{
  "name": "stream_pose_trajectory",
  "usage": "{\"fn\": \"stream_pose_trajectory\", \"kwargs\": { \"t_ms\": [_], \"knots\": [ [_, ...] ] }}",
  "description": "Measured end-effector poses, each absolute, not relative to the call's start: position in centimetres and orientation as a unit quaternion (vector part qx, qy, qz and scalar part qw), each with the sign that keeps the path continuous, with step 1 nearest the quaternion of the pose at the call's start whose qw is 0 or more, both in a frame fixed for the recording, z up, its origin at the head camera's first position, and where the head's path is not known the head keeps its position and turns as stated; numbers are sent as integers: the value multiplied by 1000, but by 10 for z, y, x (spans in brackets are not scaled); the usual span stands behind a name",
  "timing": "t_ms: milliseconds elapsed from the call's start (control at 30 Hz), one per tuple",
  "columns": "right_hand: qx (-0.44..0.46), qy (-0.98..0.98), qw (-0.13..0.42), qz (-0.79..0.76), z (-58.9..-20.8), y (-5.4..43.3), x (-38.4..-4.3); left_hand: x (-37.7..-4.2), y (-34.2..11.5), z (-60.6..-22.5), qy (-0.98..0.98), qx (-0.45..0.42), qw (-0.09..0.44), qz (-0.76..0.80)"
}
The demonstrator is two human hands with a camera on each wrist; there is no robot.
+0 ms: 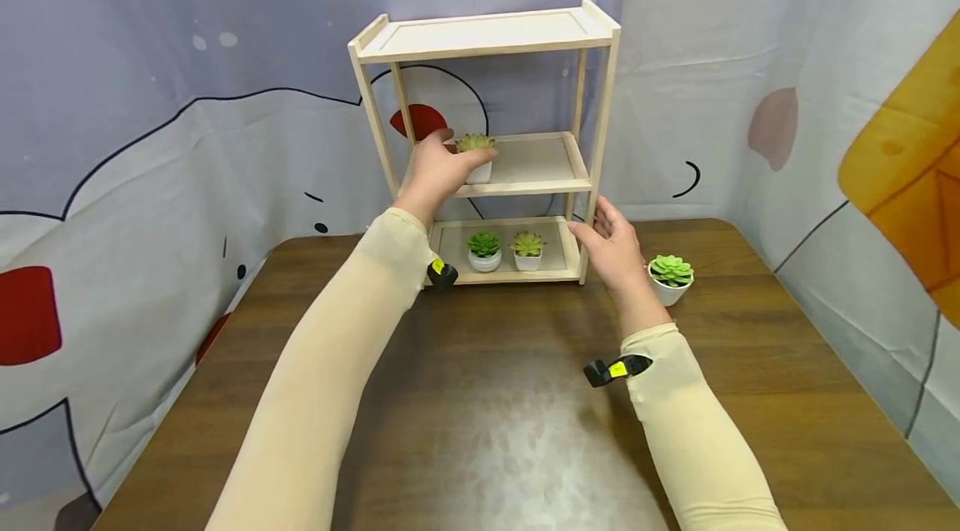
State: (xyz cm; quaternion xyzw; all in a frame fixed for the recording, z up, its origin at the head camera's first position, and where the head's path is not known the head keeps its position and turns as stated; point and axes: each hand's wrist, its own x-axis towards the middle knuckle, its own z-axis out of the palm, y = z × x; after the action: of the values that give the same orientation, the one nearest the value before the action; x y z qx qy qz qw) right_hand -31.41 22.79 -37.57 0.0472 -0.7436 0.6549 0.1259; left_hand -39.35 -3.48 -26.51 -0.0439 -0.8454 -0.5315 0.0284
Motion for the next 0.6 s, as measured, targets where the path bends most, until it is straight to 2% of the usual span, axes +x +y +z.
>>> {"fn": "stream_pose_trajectory", "kwargs": {
  "t_ms": [233,600],
  "knots": [
    [29,-734,124,667,-378,221,-314,-400,-27,-264,-858,-43,30,-511],
    [48,-722,108,682,-380,208,-322,-399,-39,-263,-879,-38,39,-473]
  ]
}}
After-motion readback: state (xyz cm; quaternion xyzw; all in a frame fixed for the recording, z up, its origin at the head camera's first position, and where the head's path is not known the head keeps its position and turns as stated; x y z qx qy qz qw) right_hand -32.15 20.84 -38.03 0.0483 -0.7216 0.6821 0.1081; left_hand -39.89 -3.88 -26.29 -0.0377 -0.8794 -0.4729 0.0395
